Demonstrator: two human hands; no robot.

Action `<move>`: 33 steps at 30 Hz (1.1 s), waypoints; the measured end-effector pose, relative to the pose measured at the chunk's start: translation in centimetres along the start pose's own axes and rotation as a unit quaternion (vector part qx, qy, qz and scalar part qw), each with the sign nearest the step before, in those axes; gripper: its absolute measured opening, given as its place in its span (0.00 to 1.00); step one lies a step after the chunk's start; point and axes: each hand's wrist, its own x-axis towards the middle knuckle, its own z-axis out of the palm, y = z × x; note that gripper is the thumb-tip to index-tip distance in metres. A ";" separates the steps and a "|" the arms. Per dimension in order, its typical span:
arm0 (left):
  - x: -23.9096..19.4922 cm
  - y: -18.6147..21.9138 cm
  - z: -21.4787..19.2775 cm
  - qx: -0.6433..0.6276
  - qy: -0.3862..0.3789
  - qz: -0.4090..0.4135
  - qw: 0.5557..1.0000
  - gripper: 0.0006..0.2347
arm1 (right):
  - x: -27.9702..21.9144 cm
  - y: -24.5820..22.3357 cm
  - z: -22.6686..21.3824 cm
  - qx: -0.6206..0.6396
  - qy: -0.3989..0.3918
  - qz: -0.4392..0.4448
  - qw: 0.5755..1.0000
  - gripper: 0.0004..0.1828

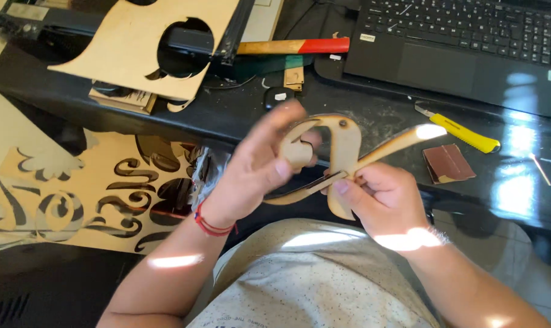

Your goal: Sanding the edges and surfaces of a laser-cut wooden decorative piece

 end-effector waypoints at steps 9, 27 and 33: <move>-3.0 -1.1 0.8 0.247 0.006 0.021 0.969 0.09 | -0.7 -0.6 1.2 -0.109 0.068 -0.099 0.987 0.19; -6.8 2.8 2.3 0.620 0.029 0.155 0.769 0.19 | -4.9 13.6 -11.2 -0.489 0.037 -0.271 0.828 0.25; -7.5 3.0 2.3 0.638 -0.030 0.179 0.748 0.16 | -7.6 9.6 -9.7 -0.486 0.012 -0.155 0.860 0.13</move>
